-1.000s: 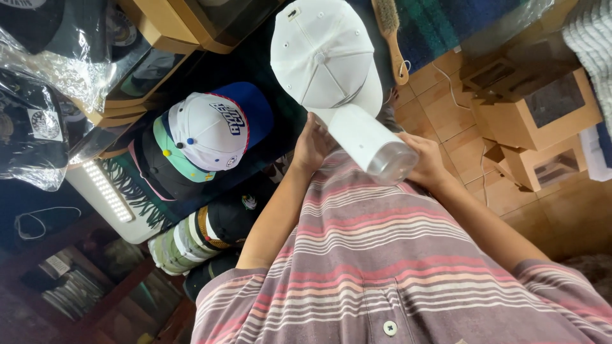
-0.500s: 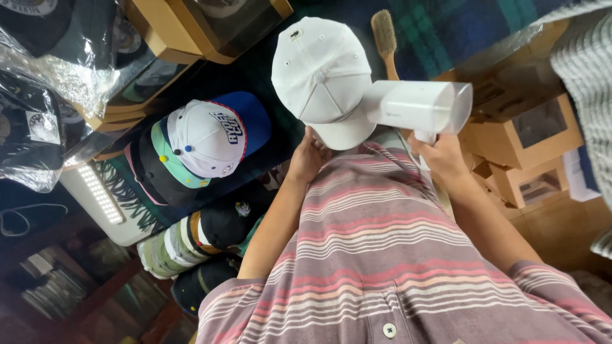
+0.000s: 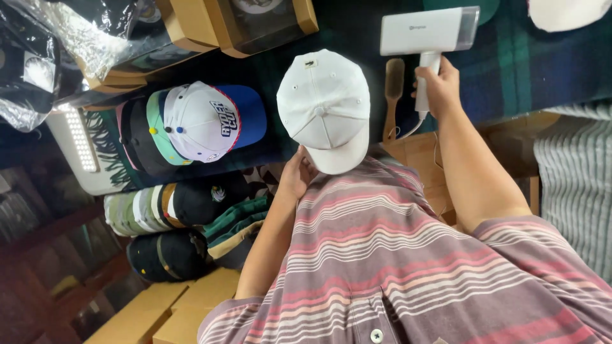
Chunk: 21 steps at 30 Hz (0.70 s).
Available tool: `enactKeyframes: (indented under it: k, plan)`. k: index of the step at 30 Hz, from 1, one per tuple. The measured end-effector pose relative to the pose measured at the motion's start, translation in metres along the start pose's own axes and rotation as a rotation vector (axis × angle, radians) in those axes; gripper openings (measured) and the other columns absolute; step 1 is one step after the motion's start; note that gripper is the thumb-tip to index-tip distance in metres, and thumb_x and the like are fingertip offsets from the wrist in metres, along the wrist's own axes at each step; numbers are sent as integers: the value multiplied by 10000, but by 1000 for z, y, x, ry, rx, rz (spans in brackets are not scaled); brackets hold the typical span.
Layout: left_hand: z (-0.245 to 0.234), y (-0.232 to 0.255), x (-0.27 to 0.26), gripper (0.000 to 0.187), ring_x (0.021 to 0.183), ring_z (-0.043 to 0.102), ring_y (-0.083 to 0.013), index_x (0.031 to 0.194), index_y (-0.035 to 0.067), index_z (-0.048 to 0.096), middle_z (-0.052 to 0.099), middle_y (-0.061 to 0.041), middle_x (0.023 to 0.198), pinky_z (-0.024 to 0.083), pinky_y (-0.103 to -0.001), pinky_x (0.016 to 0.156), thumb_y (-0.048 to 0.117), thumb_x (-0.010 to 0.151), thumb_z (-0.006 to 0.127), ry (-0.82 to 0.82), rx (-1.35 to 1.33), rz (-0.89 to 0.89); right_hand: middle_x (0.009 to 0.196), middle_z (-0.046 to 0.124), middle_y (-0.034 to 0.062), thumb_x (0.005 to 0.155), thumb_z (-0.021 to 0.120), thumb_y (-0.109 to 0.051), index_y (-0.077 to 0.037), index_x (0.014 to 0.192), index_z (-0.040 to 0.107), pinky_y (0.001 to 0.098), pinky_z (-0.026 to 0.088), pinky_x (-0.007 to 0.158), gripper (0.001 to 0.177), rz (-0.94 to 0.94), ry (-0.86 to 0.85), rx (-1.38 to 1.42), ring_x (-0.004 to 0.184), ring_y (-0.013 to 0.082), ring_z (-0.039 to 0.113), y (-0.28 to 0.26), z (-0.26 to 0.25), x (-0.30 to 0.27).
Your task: Cleaning and reshaping various baseball caps using a handheld brush and a hair dryer.
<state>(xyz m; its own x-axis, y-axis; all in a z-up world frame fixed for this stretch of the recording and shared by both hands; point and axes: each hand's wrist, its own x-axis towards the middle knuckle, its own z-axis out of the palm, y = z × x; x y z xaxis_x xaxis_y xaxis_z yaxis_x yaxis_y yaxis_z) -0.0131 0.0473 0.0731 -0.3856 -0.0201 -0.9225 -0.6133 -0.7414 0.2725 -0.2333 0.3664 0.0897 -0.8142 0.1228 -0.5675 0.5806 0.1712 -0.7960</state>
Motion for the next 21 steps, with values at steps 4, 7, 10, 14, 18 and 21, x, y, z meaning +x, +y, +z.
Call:
enactKeyframes:
  k: [4, 7, 10, 14, 18, 21]
  plan:
    - [17, -3, -12, 390, 888, 660, -146, 1208, 211, 673, 722, 35, 1004, 515, -311, 771, 466, 914, 705, -48, -55, 84, 881, 650, 80, 860, 647, -251, -75, 1150, 632, 358, 545, 628, 339, -27, -177, -193, 750, 186, 656, 9, 11, 21]
    - [24, -7, -15, 520, 1025, 654, -194, 1336, 164, 630, 710, -20, 1132, 535, -365, 863, 476, 923, 680, -103, -114, 131, 936, 673, 122, 939, 602, -386, -59, 1058, 631, 434, 475, 685, 349, -70, -340, -579, 835, 265, 643, 2, 7, 27]
    - [38, -5, -22, 645, 1217, 613, -251, 1448, 126, 558, 652, -70, 1325, 533, -416, 978, 473, 913, 658, -129, -147, 199, 1059, 687, 183, 1035, 475, -545, -31, 1016, 650, 462, 448, 776, 543, 11, -493, -1006, 980, 364, 626, -47, -4, 22]
    - [52, -5, -35, 642, 1353, 535, -273, 1504, 52, 485, 569, -127, 1474, 459, -413, 1081, 398, 971, 582, -162, -229, 276, 969, 759, 111, 1067, 606, -238, -13, 1064, 743, 325, 600, 797, 263, 99, -427, -629, 824, 202, 722, -127, -23, 11]
    - [52, -14, -29, 610, 1273, 595, -259, 1435, 34, 566, 639, -109, 1394, 497, -391, 1025, 401, 949, 611, 15, -296, 232, 1010, 736, 26, 1112, 488, -178, -76, 1171, 708, 265, 599, 793, 250, -178, -296, -483, 861, 118, 694, -136, 1, 66]
    - [50, -17, -22, 578, 1254, 605, -224, 1411, -3, 575, 648, -119, 1382, 481, -333, 1054, 373, 973, 593, 60, -319, 247, 1561, 409, 269, 1076, 616, -250, -12, 1567, 237, 485, 515, 1170, 665, -54, -461, 21, 1438, 441, 460, -94, 40, 147]
